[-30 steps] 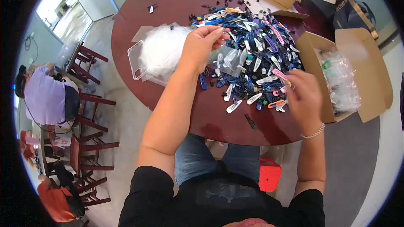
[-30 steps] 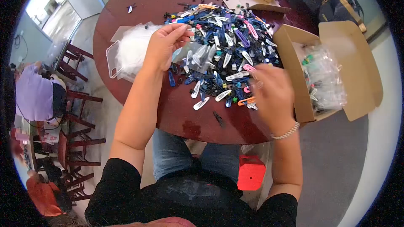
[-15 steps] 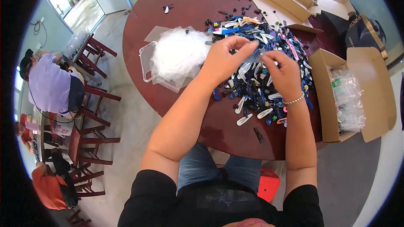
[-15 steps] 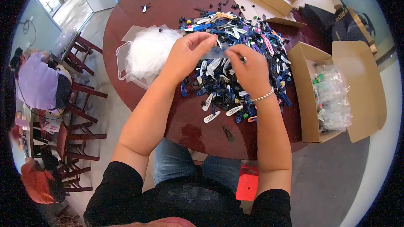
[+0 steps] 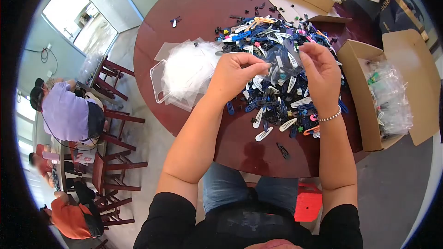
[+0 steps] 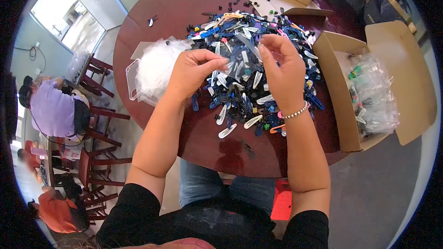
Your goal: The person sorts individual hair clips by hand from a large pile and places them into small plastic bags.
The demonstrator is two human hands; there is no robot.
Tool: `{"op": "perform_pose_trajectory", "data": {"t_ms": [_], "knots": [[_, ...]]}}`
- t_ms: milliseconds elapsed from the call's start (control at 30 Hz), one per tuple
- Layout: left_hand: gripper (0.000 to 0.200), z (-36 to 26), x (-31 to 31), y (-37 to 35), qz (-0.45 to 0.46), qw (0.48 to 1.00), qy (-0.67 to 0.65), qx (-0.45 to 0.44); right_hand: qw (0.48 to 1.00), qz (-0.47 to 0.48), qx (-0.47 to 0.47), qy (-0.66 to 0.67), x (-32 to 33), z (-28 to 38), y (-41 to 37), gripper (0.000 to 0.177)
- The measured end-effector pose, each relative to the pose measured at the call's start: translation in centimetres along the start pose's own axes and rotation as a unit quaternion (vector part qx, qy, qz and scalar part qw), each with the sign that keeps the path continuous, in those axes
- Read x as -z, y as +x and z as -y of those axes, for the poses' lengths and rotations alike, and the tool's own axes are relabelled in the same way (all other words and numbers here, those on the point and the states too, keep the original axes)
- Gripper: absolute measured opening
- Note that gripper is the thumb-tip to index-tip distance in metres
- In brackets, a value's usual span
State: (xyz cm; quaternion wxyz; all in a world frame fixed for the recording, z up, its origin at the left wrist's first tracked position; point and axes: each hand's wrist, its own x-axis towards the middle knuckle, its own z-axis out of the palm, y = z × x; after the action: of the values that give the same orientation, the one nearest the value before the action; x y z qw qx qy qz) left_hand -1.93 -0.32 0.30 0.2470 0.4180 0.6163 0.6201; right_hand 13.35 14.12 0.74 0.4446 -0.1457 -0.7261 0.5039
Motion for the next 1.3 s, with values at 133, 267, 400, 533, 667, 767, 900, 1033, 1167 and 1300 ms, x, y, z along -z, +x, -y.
{"op": "perform_pose_trajectory", "data": {"t_ms": [133, 267, 400, 533, 667, 767, 900, 1033, 1167, 1300], "knots": [[0.011, -0.4, -0.1, -0.2, -0.023, 0.999, -0.023, 0.010, 0.975, -0.067, 0.172, -0.125, -0.3, 1.2, -0.2, 0.016], [0.008, -0.5, -0.1, -0.3, -0.037, 0.999, -0.015, 0.004, 0.928, -0.059, 0.298, -0.216, -1.1, 2.4, -0.9, 0.018], [0.006, -1.6, -0.1, -0.7, -0.045, 0.998, 0.029, 0.022, 0.923, -0.045, 0.294, -0.246, -1.8, 3.2, -1.2, 0.024], [0.006, -0.9, -0.3, -0.6, -0.053, 0.998, 0.023, -0.010, 0.927, -0.107, 0.261, -0.248, -2.1, 3.2, -0.9, 0.028], [0.005, -1.1, -0.5, -0.7, -0.046, 0.996, 0.064, -0.031, 0.917, -0.044, 0.283, -0.277, -1.2, 3.1, -1.4, 0.026], [0.005, -1.3, -0.6, -1.0, -0.041, 0.995, 0.080, -0.050, 0.931, 0.000, 0.223, -0.291, -1.6, 2.8, -1.6, 0.022], [0.005, -1.2, -0.7, -0.9, -0.032, 0.991, 0.109, -0.074, 0.939, 0.037, 0.206, -0.274, -1.6, 2.1, -1.6, 0.015], [0.007, -1.3, -0.7, -0.9, -0.029, 0.991, 0.107, -0.071, 0.967, 0.065, 0.154, -0.191, -2.0, 2.6, -2.2, 0.008], [0.014, -1.0, -0.9, -0.8, 0.004, 0.994, 0.078, -0.078, 0.989, 0.068, 0.064, -0.113, -1.9, 2.6, -2.3, 0.005], [0.018, -0.4, -0.8, -0.6, 0.008, 0.993, 0.101, -0.058, 0.974, -0.013, 0.186, -0.128, -1.8, 2.4, -1.6, 0.007]]}}
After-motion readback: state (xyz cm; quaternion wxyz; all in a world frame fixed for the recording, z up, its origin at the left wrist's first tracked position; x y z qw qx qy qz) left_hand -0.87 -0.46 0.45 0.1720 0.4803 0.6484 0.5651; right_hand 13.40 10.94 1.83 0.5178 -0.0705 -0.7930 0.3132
